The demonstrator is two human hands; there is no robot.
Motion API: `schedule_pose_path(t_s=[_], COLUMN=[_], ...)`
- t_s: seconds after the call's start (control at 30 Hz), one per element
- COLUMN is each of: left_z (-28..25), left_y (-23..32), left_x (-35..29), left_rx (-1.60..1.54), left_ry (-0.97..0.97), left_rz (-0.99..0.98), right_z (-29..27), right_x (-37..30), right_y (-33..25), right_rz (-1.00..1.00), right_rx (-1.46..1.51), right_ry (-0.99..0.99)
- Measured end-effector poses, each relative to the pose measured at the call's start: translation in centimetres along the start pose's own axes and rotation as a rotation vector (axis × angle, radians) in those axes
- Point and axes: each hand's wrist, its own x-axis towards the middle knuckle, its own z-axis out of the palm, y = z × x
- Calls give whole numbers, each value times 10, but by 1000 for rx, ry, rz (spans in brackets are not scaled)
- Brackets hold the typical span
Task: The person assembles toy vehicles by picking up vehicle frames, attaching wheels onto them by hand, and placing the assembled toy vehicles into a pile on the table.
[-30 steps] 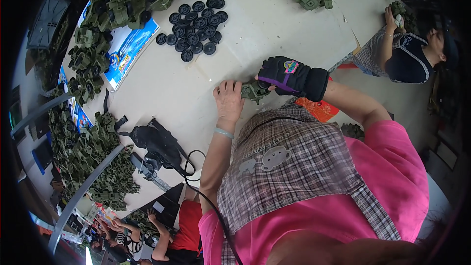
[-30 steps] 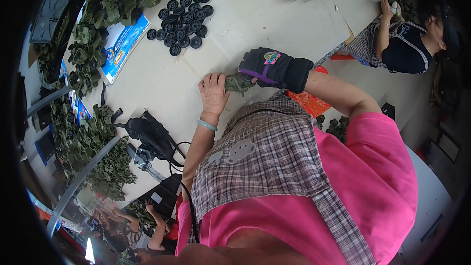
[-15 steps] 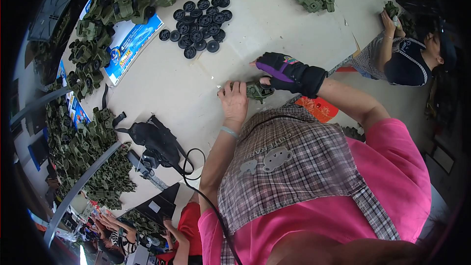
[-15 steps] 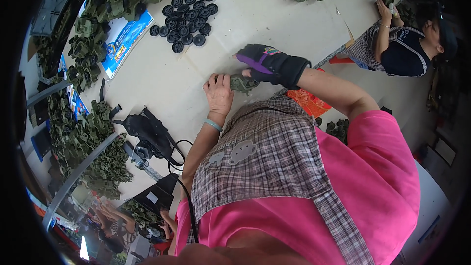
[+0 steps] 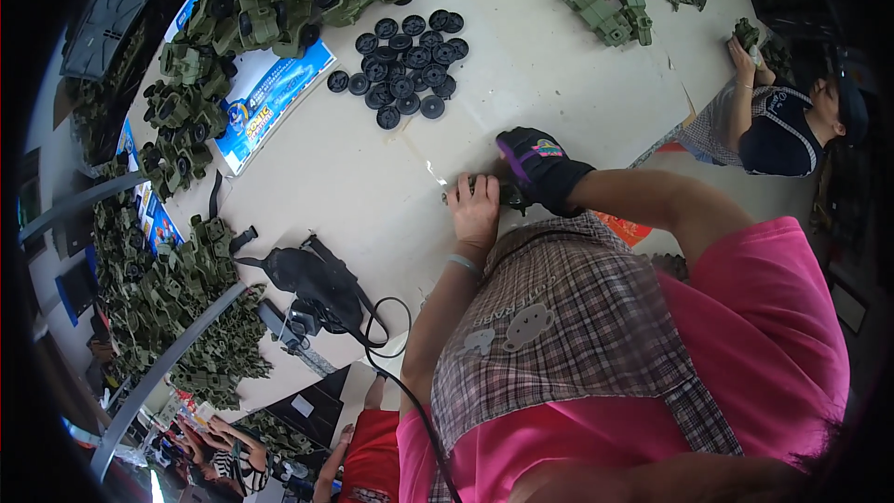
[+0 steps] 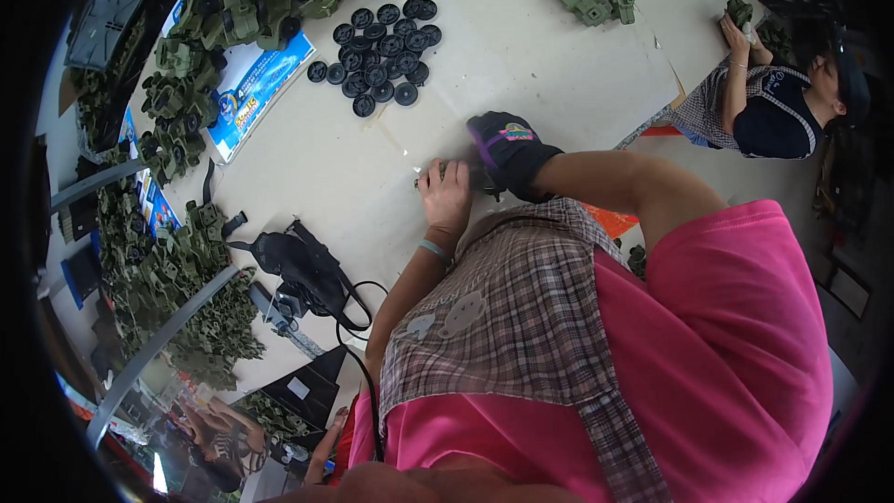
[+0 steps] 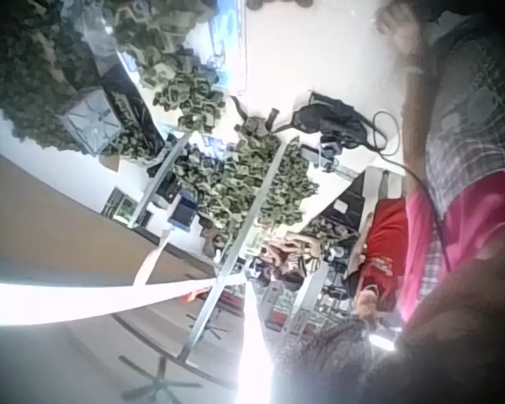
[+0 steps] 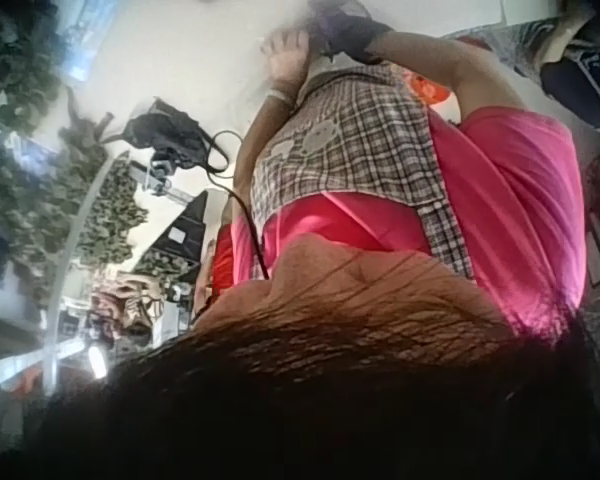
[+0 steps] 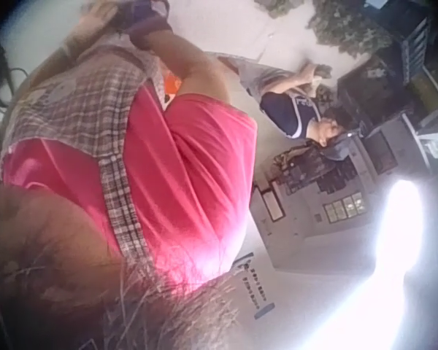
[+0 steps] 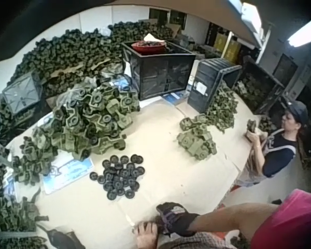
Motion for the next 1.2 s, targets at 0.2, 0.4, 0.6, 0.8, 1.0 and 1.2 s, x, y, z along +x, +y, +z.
schedule_pose_path(t_s=[0.2,0.4,0.6,0.8,1.0,1.2], left_z=[-1,-13,-49,-49,-37,-22], left_y=[1,-8,-32,-12,33,32], left_x=[8,14,12,-4,-8,-1], left_rx=[-16,-19,46,-423,-854,-749], left_ry=[13,-119,-126,138,80,43], left_rz=[2,-1,-88,-292,-767,-707], right_z=[-3,20,0,-7,0,-14], right_x=[0,-34,-23,96,88,13], right_y=[2,-15,-23,20,20,31], right_rz=[-104,146,467,87,108,75], right_rx=[-39,115,494,-58,-82,-57], right_ry=[-192,341,145,196,219,32])
